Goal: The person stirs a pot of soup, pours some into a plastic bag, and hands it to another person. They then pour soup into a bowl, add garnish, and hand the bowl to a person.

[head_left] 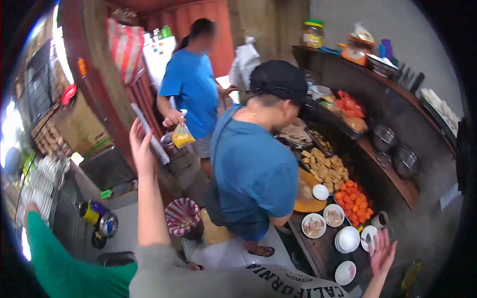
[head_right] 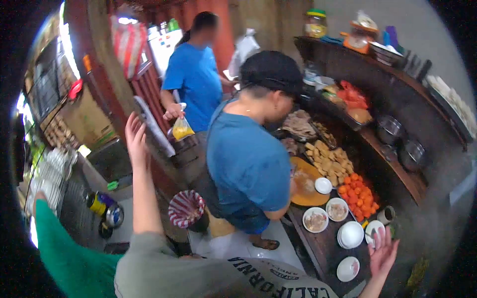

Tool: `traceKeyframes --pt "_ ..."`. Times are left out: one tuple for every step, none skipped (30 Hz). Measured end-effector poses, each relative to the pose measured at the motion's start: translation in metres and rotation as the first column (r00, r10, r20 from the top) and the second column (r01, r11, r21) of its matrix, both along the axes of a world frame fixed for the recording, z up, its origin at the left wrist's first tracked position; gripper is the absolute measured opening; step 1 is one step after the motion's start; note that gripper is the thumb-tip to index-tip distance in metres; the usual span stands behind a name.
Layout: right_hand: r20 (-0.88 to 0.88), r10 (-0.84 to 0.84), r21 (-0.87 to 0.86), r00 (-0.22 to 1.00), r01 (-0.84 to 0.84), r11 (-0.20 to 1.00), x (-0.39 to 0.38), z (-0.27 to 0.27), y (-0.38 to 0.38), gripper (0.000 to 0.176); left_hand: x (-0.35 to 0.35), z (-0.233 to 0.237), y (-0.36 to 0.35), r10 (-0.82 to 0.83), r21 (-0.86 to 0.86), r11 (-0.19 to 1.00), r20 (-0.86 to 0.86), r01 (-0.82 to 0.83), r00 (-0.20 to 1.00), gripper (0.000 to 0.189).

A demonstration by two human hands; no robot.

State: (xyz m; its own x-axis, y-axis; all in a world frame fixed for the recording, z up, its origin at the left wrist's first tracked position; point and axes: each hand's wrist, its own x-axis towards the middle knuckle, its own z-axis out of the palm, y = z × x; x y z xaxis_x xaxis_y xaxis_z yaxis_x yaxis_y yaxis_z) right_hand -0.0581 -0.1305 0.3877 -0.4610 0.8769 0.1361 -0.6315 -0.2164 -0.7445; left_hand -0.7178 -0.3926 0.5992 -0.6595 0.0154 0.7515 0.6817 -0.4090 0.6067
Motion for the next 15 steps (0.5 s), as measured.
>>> traceKeyframes --pt "-0.109 -0.098 -0.085 0.989 0.089 0.992 0.004 0.012 0.002 0.066 0.053 -0.006 0.001 -0.266 0.119 0.958 0.034 0.26 0.963 0.046" --pt "-0.21 -0.204 -0.175 0.956 0.168 0.97 0.008 0.021 0.003 0.067 0.087 -0.022 0.009 -0.526 0.124 0.839 -0.059 0.529 0.848 0.04" --pt "-0.211 -0.002 0.151 0.978 0.034 0.988 0.02 0.021 0.015 0.068 0.106 -0.04 0.018 -0.756 -0.005 0.647 -0.135 0.762 0.641 0.038" --pt "-0.221 0.002 0.181 0.975 0.039 0.983 0.034 0.02 0.019 0.069 0.123 -0.054 0.039 -0.95 -0.109 0.29 -0.155 0.951 0.272 0.043" --pt "-0.229 0.007 0.212 0.973 0.043 0.976 0.041 0.025 0.027 0.069 0.152 -0.065 0.06 -0.995 -0.09 0.096 -0.034 0.991 0.093 0.046" --pt "-0.231 0.04 0.228 0.972 0.014 0.974 0.038 0.033 0.04 0.068 0.177 -0.077 0.079 -0.992 -0.048 -0.098 0.082 0.994 -0.094 0.048" --pt "-0.291 -0.047 0.066 0.956 0.069 0.995 0.04 0.035 0.047 0.07 0.197 -0.094 0.103 -0.974 -0.159 -0.195 0.151 0.968 -0.172 0.051" --pt "-0.34 -0.15 -0.095 0.928 0.125 0.988 0.041 0.039 0.055 0.071 0.219 -0.108 0.132 -0.945 -0.262 -0.298 0.217 0.918 -0.245 0.054" --pt "-0.323 -0.011 0.014 0.946 0.016 1.0 0.048 0.047 0.073 0.073 0.241 -0.107 0.154 -0.909 -0.291 -0.34 0.344 0.894 -0.234 0.059" --pt "-0.361 -0.02 -0.023 0.932 0.013 1.0 0.05 0.047 0.09 0.075 0.258 -0.114 0.177 -0.89 -0.329 -0.368 0.397 0.87 -0.226 0.062" --pt "-0.366 -0.022 -0.023 0.93 0.015 1.0 0.052 0.045 0.097 0.077 0.276 -0.13 0.186 -0.86 -0.281 -0.409 0.436 0.868 -0.264 0.063" --pt "-0.341 0.007 0.022 0.94 0.001 1.0 0.071 0.028 0.103 0.079 0.296 -0.145 0.193 -0.827 -0.233 -0.448 0.475 0.863 -0.301 0.064" --pt "-0.358 0.039 0.025 0.933 -0.033 0.999 0.079 0.023 0.12 0.081 0.315 -0.15 0.198 -0.827 -0.186 -0.427 0.476 0.885 -0.299 0.065" --pt "-0.374 0.072 0.029 0.924 -0.066 0.997 0.091 0.026 0.134 0.082 0.335 -0.151 0.21 -0.836 -0.146 -0.406 0.457 0.902 -0.302 0.063" --pt "-0.386 0.044 0.015 0.921 -0.041 0.999 0.11 0.031 0.143 0.083 0.356 -0.149 0.23 -0.834 -0.065 -0.425 0.418 0.903 -0.362 0.061"
